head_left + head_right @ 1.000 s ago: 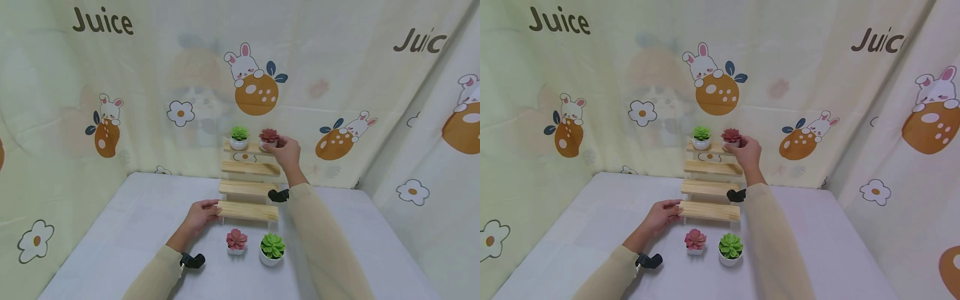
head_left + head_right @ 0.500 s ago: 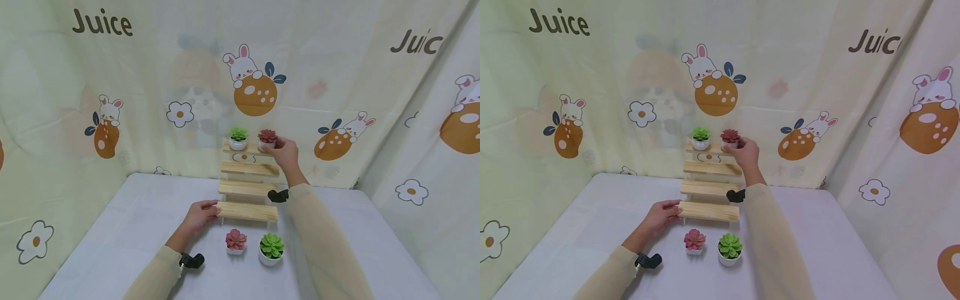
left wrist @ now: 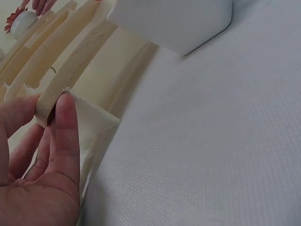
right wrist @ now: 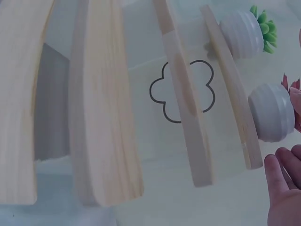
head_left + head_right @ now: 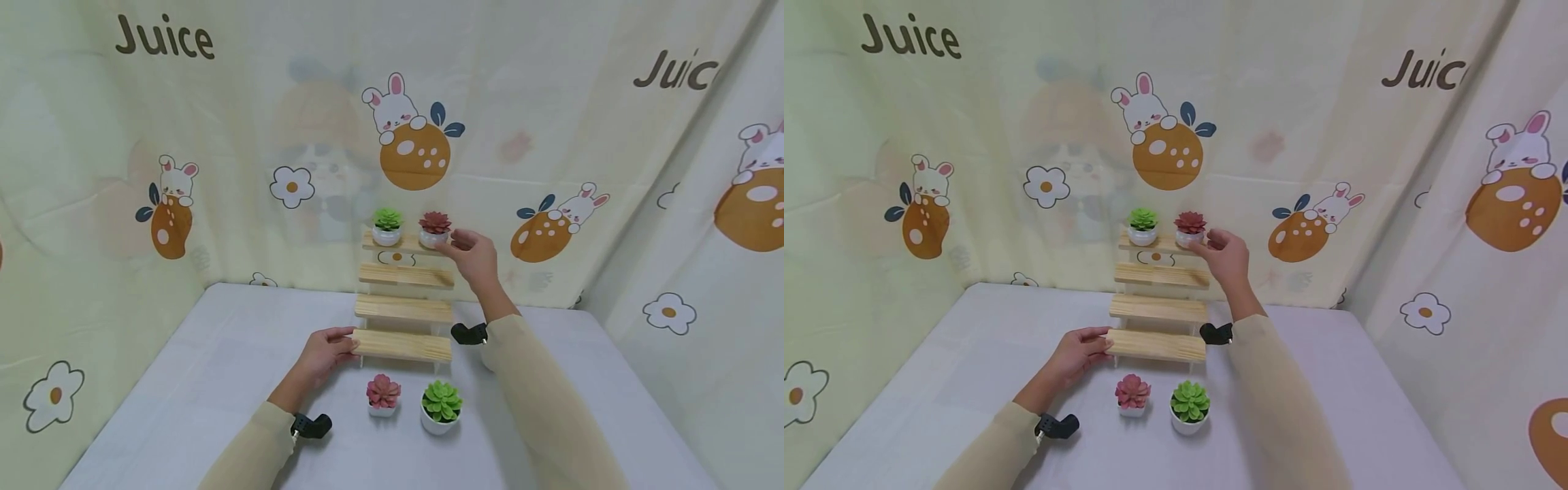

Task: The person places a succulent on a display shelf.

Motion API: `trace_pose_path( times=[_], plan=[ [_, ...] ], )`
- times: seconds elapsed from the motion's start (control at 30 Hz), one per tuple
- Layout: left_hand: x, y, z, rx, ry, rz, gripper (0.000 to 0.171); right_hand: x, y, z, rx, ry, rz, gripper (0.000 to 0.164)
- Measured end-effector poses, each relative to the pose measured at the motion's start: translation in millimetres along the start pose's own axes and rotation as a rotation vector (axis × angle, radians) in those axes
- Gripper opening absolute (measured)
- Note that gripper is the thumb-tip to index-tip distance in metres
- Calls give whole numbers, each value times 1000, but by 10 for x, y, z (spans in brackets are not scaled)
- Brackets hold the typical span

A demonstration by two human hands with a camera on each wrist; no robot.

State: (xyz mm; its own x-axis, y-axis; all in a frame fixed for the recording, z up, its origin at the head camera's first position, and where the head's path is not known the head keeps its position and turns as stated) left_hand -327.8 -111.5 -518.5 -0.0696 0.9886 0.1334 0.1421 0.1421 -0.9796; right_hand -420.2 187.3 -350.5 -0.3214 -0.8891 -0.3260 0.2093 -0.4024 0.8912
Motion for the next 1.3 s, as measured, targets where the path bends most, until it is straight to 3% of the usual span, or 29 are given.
trace_pose_path(
  times=[0.4, 0.93, 1.3],
  plan=[
    [-5, -16, -5, -6, -2, -17, 40, -265, -240, -253, -44, -25, 19, 62],
    [-8, -28, -9, -10, 0, -8, 39, -665, -729, -672, -3, -14, -23, 57],
    [2, -16, -17, -22, -13, -5, 39, -811, -1058, -962, 32, -67, -91, 61]
  ],
)
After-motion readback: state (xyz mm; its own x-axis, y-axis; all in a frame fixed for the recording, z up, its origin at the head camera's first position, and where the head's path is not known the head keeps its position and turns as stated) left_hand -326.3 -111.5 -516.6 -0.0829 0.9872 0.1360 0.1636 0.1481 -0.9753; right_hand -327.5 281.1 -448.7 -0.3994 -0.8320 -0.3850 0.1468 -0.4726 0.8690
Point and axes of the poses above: each hand's wrist, its own z-axis towards the middle knuckle, its own x-axis out of the palm, y = z × x, the point moved 1 cm from there along z, towards the middle knuckle, and after that the axes turned 9 degrees about -y, right-handed, at the moved point
